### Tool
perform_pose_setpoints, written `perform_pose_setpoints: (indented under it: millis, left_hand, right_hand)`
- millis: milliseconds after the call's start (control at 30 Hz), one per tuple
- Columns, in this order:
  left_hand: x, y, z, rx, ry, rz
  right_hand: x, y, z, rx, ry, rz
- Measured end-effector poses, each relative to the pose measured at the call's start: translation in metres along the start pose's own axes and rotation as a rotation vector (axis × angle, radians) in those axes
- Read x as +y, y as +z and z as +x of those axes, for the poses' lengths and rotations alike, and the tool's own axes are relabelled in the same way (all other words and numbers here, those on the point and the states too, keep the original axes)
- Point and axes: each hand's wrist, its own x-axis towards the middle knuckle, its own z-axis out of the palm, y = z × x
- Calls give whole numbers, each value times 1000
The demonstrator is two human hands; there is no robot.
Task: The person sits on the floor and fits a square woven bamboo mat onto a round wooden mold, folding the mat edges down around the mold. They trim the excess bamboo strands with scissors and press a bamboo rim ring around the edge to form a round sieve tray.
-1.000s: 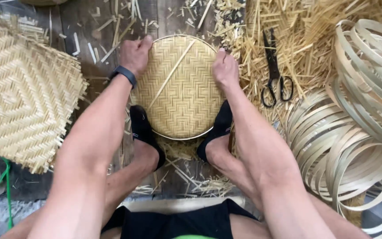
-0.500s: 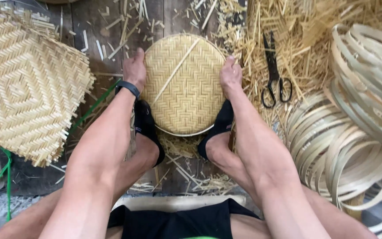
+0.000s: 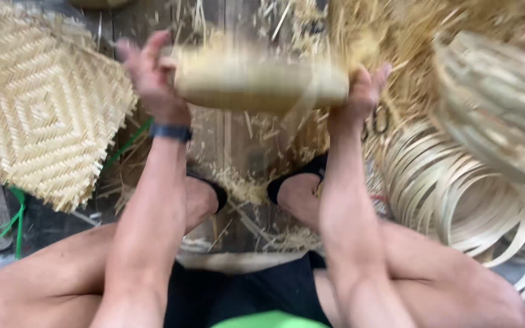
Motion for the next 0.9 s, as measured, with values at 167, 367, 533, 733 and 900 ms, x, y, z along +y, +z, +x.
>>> perform_pose_setpoints:
  millis: [167,367,533,733,900]
  left_hand:
    - [30,10,-22,-78,-573,225]
    - [-77,-59,-41,-64,-570,592]
    - [-88,-23,-91,65,-131,1293]
    - [-94,30,-121,-176,103,1310]
    - [-74,45,-135,-122,113,1179]
  right_hand:
    - [-20,12,-44,122,539,-279]
    - [127,-85,-42,26,319,-444]
    - [100,-20,-59,249,-89,-1214]
    - [118,13,-45,-339,-126,-1380]
    - [92,15,-53,-314,-378,-1307]
